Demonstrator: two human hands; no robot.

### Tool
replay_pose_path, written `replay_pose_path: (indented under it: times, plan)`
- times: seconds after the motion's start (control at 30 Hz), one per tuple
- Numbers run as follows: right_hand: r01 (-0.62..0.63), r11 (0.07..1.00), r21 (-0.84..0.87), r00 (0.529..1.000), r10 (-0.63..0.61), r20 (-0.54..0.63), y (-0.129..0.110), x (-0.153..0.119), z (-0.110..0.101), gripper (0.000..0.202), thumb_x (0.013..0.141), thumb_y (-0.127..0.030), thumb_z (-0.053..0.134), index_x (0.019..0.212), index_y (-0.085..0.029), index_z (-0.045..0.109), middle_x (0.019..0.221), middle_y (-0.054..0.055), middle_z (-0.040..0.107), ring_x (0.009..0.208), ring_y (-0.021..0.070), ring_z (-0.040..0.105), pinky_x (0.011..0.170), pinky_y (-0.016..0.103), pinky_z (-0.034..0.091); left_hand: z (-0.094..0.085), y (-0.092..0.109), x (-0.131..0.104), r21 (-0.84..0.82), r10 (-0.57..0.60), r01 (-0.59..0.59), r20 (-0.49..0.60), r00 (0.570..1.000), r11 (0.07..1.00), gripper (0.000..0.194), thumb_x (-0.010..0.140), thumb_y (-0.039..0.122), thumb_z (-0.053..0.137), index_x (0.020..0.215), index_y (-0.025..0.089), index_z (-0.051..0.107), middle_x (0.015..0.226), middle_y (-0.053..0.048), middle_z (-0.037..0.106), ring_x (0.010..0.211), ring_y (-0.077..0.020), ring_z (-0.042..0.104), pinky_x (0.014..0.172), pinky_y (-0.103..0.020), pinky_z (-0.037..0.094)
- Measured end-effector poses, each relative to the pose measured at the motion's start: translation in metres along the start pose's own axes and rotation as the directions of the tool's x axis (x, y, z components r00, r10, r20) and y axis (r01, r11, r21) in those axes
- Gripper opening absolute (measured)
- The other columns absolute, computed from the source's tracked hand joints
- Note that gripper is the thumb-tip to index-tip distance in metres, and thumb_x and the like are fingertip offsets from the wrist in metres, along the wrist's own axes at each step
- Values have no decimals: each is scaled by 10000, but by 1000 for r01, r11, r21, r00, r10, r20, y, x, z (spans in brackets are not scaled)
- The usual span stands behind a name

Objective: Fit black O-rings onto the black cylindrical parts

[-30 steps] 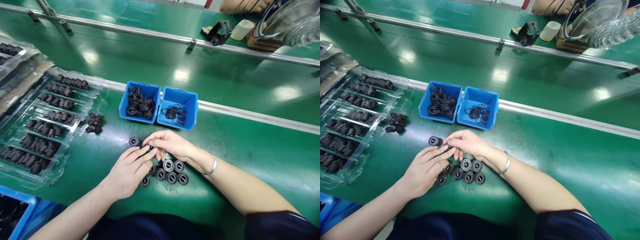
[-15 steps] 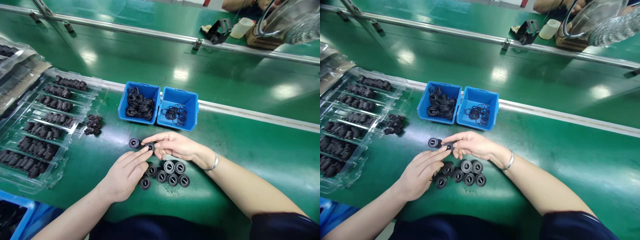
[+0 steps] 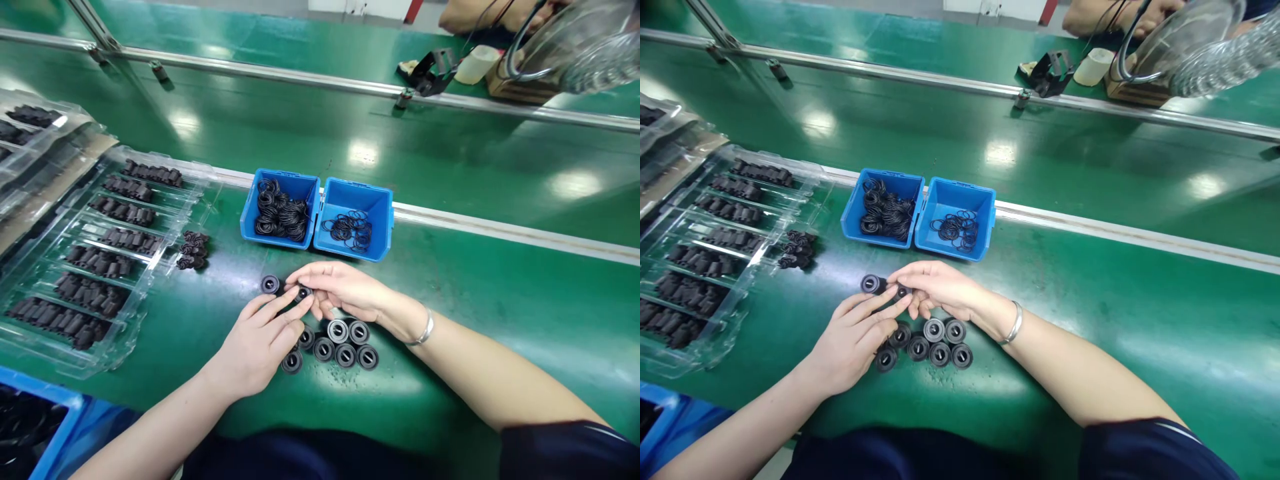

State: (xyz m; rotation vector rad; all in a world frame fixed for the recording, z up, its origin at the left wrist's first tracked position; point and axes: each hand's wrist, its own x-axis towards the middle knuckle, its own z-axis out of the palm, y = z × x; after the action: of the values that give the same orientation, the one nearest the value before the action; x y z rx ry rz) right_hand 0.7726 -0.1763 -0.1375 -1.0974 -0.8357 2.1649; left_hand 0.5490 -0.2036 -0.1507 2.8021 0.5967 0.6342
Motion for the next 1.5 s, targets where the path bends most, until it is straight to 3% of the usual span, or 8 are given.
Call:
replay_pose_path:
  times: [0.2, 0.4, 0.57, 0.77, 0.97, 1.1, 1.3, 1.5]
  plan:
    - [25, 999, -24, 999, -24, 43, 3, 2, -3, 194, 939, -248, 630, 1100, -139, 621, 668, 18, 653, 479, 104, 632, 365, 117, 461, 1, -1, 2, 10, 10, -10, 7, 1000, 1000, 258, 956, 75, 398, 1051, 146, 628, 1429, -83, 566, 1402, -277, 423, 1033, -422, 365]
    - [40, 999, -3, 999, -40, 17, 1, 1, -4, 198, 949, -246, 623, 1108, -136, 584, 852, 70, 697, 512, 116, 655, 420, 182, 541, -3, -5, 1, -25, 103, -104, -21, 994, 994, 231, 954, 63, 395, 1030, 98, 611, 1425, -173, 550, 1400, -301, 429, 1019, -433, 392]
    - [5, 998, 55, 999, -8, 54, -4, 1, -7, 172, 989, -255, 543, 1074, -118, 603, 1054, 142, 703, 524, 123, 672, 370, 169, 492, -4, -3, 1, -12, 19, -19, -18, 1000, 1000, 247, 953, 80, 394, 988, 161, 624, 1410, -83, 585, 1343, -244, 483, 1040, -408, 353]
    - [1, 1000, 7, 999, -2, 40, -1, 2, -8, 243, 979, -328, 600, 1118, -128, 597, 663, 35, 675, 478, 118, 642, 370, 135, 468, -2, -1, 1, -39, 1, -1, -9, 1000, 999, 256, 958, 88, 384, 1002, 170, 622, 1411, -86, 584, 1433, -272, 380, 1141, -473, 236]
    - [47, 999, -20, 998, -46, 35, 2, 2, -4, 258, 924, -309, 677, 1088, -135, 581, 854, 66, 717, 489, 98, 646, 356, 128, 441, -3, -3, 1, -24, 25, -24, 41, 999, 999, 262, 950, 64, 374, 1019, 146, 614, 1437, -116, 554, 1429, -274, 388, 1018, -418, 341]
    - [116, 990, -74, 993, -116, 1, 7, 3, -2, 233, 929, -299, 667, 1065, -127, 589, 751, 31, 693, 445, 81, 607, 329, 115, 410, -3, -5, 1, -31, 34, -31, 83, 996, 999, 253, 951, 61, 366, 1005, 143, 599, 1462, -121, 527, 1437, -294, 375, 983, -424, 369]
    - [94, 995, -14, 995, -94, -19, 5, 1, -1, 224, 954, -318, 619, 1071, -130, 587, 1058, 124, 699, 514, 100, 661, 370, 161, 491, -2, -7, -7, -86, 91, -95, -39, 995, 992, 256, 931, 49, 352, 1037, 130, 571, 1414, -199, 552, 1409, -299, 425, 1006, -449, 421]
    - [98, 995, -17, 995, -98, 10, 1, -3, -1, 258, 912, -264, 682, 1097, -119, 575, 791, 40, 701, 503, 88, 636, 393, 138, 477, -5, -7, -10, -88, 86, -91, -60, 994, 992, 260, 909, 49, 348, 1046, 114, 559, 1381, -245, 564, 1373, -296, 475, 1059, -471, 436]
